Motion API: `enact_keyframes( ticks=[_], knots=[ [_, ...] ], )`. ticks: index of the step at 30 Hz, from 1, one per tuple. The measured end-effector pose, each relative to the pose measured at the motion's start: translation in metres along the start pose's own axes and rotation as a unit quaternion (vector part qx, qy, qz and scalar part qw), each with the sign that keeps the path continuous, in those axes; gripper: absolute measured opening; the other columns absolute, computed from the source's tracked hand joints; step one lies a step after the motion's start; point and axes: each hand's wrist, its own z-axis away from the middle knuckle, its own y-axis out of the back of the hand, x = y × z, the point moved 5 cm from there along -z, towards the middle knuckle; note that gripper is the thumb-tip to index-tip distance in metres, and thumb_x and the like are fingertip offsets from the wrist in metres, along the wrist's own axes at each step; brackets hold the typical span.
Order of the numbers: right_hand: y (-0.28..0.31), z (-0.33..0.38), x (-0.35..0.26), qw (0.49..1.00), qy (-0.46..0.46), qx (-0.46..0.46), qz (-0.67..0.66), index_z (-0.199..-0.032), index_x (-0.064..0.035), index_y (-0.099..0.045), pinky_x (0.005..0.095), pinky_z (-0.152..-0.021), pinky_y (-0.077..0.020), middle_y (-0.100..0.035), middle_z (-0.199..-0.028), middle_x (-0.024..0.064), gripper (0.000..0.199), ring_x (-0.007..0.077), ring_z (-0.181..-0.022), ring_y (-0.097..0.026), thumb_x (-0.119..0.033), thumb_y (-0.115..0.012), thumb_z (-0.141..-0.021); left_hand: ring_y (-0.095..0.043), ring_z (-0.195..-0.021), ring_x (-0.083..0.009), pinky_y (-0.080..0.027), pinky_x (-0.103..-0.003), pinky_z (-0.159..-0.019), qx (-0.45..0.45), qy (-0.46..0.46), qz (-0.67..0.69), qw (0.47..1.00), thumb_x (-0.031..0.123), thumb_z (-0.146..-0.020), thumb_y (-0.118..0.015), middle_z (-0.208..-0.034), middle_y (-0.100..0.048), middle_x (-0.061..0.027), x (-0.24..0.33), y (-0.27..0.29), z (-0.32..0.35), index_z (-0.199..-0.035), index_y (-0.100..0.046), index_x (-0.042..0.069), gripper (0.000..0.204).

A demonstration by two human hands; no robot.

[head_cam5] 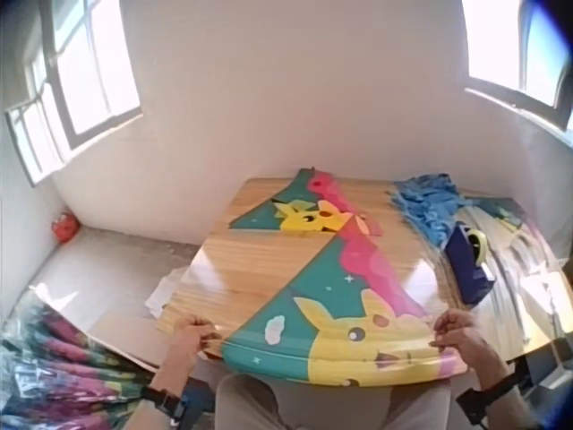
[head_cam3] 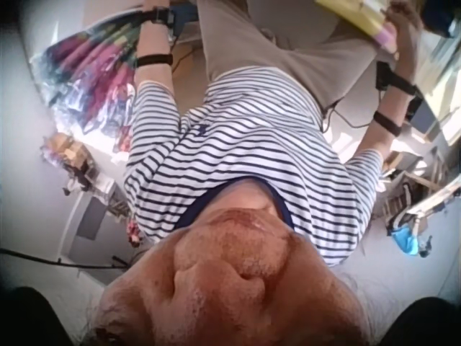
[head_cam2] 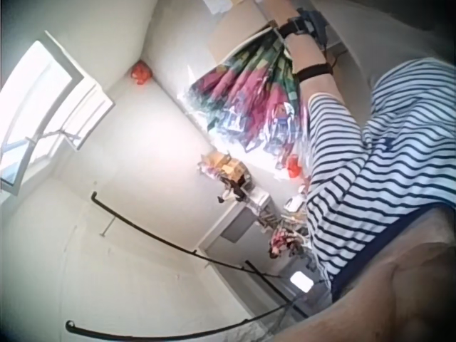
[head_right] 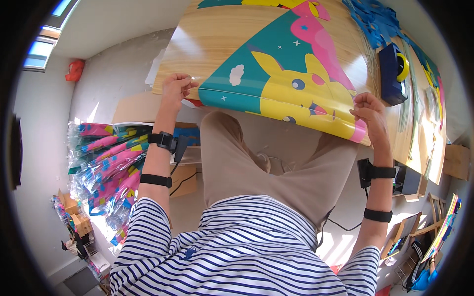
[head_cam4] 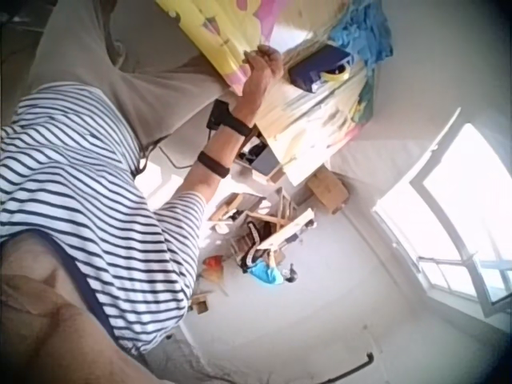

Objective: Assembling and packaging a plastic kite by inserting a rod and attaching string.

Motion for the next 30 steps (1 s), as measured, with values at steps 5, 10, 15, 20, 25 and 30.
enact_keyframes(
  ticks=[5,10,15,20,25,30],
  knots=[
    [0.004,-0.001,-0.005,1.0,0.007,-0.003,0.002,-0.103,-0.0029,-0.059,0.0282,-0.085,-0.0554,-0.059,-0.081,0.0011,0.022,0.0096,-0.067,-0.056,0.003,-0.059,-0.082,-0.074,-0.083,-0.0216,-0.045,-0.023,-0.054,0.002,-0.006,-0.03,1.0,0.0,-0.093,-0.061,-0.084,-0.065,-0.0063,-0.005,-0.005,-0.006,-0.099,-0.059,0.001,0.007],
    [-0.001,0.0,-0.012,1.0,0.015,-0.002,-0.022,-0.1,-0.0038,-0.061,0.0216,-0.066,-0.047,-0.06,-0.079,-0.0008,0.023,0.0073,-0.069,-0.056,0.005,-0.066,-0.08,-0.074,-0.082,-0.0205,-0.044,-0.022,-0.053,0.0,-0.018,-0.039,0.999,-0.001,-0.093,-0.06,-0.079,-0.063,-0.005,-0.006,-0.004,-0.006,-0.095,-0.06,0.001,0.004],
    [0.0,-0.002,-0.01,1.0,0.01,0.003,-0.02,-0.1,-0.004,-0.061,0.0214,-0.067,-0.0474,-0.059,-0.079,-0.0009,0.023,0.0073,-0.069,-0.055,0.005,-0.066,-0.08,-0.074,-0.079,-0.0193,-0.042,-0.022,-0.052,0.011,-0.022,-0.033,0.999,-0.001,-0.093,-0.06,-0.076,-0.062,-0.0045,-0.003,-0.006,-0.002,-0.094,-0.06,0.002,0.003],
    [0.0,-0.003,-0.008,1.0,0.005,0.003,-0.02,-0.101,-0.0039,-0.062,0.0213,-0.067,-0.0476,-0.06,-0.079,-0.0009,0.023,0.0073,-0.07,-0.056,0.004,-0.065,-0.079,-0.074,-0.079,-0.0192,-0.042,-0.023,-0.052,0.001,-0.023,-0.053,0.998,-0.001,-0.092,-0.061,-0.078,-0.062,-0.0049,-0.008,-0.002,-0.007,-0.095,-0.06,0.001,0.004],
    [-0.001,-0.001,-0.009,1.0,0.007,0.0,-0.016,-0.1,-0.0039,-0.062,0.0212,-0.068,-0.0475,-0.059,-0.079,-0.0009,0.022,0.0074,-0.07,-0.056,0.004,-0.065,-0.079,-0.074,-0.079,-0.0196,-0.041,-0.023,-0.051,0.011,-0.02,-0.053,0.998,-0.001,-0.092,-0.062,-0.079,-0.062,-0.0049,-0.01,-0.002,-0.007,-0.096,-0.06,0.001,0.005],
    [-0.002,-0.002,-0.009,1.0,0.007,-0.003,-0.02,-0.1,-0.0036,-0.061,0.0216,-0.068,-0.0475,-0.059,-0.079,-0.0003,0.022,0.0081,-0.07,-0.055,0.003,-0.064,-0.08,-0.074,-0.072,-0.02,-0.042,-0.025,-0.053,0.028,-0.039,-0.036,0.998,-0.001,-0.087,-0.063,-0.084,-0.066,-0.0071,-0.008,0.002,-0.005,-0.095,-0.063,0.0,0.008]
  ],
)
